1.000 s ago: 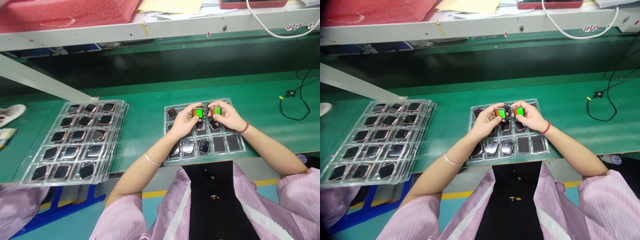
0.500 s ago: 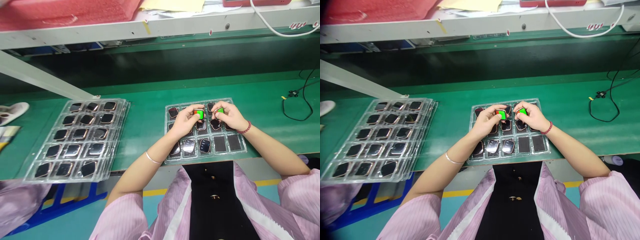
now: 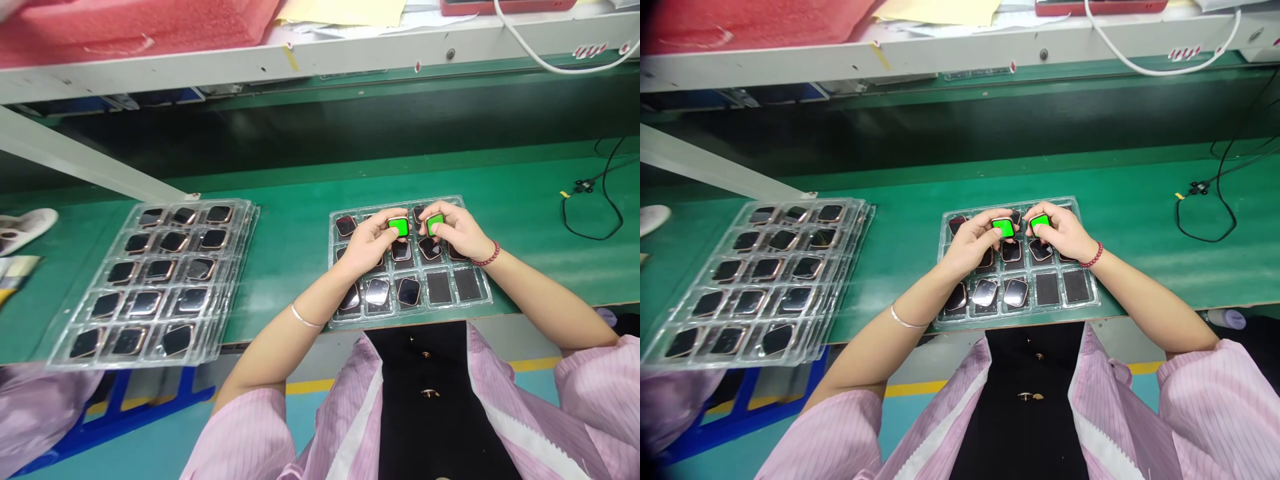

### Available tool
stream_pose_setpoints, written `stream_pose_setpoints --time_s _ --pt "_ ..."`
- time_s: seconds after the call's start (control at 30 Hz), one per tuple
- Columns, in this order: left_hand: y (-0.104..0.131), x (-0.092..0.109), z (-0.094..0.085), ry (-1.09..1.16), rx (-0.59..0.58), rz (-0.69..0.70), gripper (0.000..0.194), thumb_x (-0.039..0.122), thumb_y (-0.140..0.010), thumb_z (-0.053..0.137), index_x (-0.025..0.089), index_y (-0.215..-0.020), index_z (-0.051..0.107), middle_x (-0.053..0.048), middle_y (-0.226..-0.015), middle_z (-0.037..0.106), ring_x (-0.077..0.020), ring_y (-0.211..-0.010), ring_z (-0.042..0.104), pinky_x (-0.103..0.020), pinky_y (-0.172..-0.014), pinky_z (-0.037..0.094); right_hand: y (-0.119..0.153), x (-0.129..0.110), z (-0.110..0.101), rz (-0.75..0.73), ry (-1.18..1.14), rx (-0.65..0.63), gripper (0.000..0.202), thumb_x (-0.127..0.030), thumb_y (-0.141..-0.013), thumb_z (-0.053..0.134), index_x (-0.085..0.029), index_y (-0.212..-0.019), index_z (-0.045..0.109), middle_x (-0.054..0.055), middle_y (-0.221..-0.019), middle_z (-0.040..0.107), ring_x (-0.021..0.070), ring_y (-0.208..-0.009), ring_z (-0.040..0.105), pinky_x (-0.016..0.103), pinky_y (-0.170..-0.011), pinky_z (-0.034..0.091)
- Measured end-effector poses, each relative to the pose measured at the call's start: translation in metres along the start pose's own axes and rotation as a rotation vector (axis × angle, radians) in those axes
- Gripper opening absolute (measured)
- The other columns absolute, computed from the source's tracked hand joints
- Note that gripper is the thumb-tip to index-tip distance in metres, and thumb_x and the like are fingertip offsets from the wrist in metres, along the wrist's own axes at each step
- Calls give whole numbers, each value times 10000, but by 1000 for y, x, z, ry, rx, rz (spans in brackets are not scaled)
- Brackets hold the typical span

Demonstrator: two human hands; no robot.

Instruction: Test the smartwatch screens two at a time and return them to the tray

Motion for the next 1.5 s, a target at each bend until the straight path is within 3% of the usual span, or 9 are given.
stream_pose_setpoints --time_s 0.27,0.37,0.47,0.57,0.77,0.97,1.3,1.4,1.5 --pt "-1 -5 1 26 -28 29 430 203 -887 649 188 -1317 660 -102 -1231 753 -172 -909 737 -285 -748 603 -1 7 0 -50 -23 -18 494 -109 -759 603 -201 -1244 599 68 -1114 723 201 -976 720 333 -812 621" --pt "-1 -5 2 62 -17 38 468 166 -835 665 182 -1303 666 -103 -1283 731 -199 -1030 738 -350 -896 630 -1 8 0 -53 -2 -3 490 -124 -780 622 -207 -1262 598 80 -1184 721 215 -1058 715 357 -880 629" --pt "-1 -5 3 85 1 17 464 187 -833 689 182 -1297 668 -106 -1292 723 -219 -1087 734 -374 -944 628 -1 10 -1 -18 32 7 421 -163 -830 616 -202 -1250 612 85 -1197 721 192 -938 727 347 -821 647" --pt "-1 -4 3 79 12 -2 443 227 -845 720 174 -1281 669 -111 -1256 728 -214 -1070 732 -357 -927 625 0 11 -1 13 50 8 389 -178 -853 600 -195 -1241 622 86 -1192 721 165 -823 720 334 -759 653" --pt "-2 0 3 74 46 11 379 225 -828 734 158 -1195 666 -103 -1145 736 -189 -1018 725 -302 -853 605 -1 8 2 -39 13 -17 496 -127 -777 600 -202 -1267 620 93 -1241 711 233 -1133 702 380 -920 636" --pt "-1 -1 3 48 61 -14 460 183 -807 707 171 -1262 636 -90 -1117 743 -196 -1064 717 -333 -929 583 -1 5 2 2 27 -23 408 -158 -831 583 -200 -1234 631 78 -1173 723 187 -924 724 347 -800 644" --pt "-2 -4 2 39 55 -27 648 194 -779 747 196 -1400 565 -96 -1193 725 -208 -1102 699 -337 -952 564 0 11 3 0 2 -19 541 -142 -801 649 -222 -1332 590 112 -1365 663 272 -1241 661 438 -988 614" --pt "-3 -4 0 141 35 -54 724 221 -763 807 224 -1433 533 -91 -1176 736 -204 -1088 716 -317 -916 575 0 11 0 33 -52 -30 619 -180 -826 736 -244 -1411 547 106 -1335 673 255 -1190 673 379 -911 631" --pt "-6 -3 -4 299 -7 -144 827 275 -713 882 235 -1455 519 -93 -1166 741 -157 -890 734 -245 -718 564 -2 9 -6 133 -257 -47 770 -206 -812 828 -276 -1493 478 80 -1325 678 167 -939 700 262 -719 626"
Point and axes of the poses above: each hand's wrist, its own y-axis away from the middle knuckle, its own z-axis out of the palm, x = y × z, the point moved 1 cm from there along -y, towards the middle knuckle
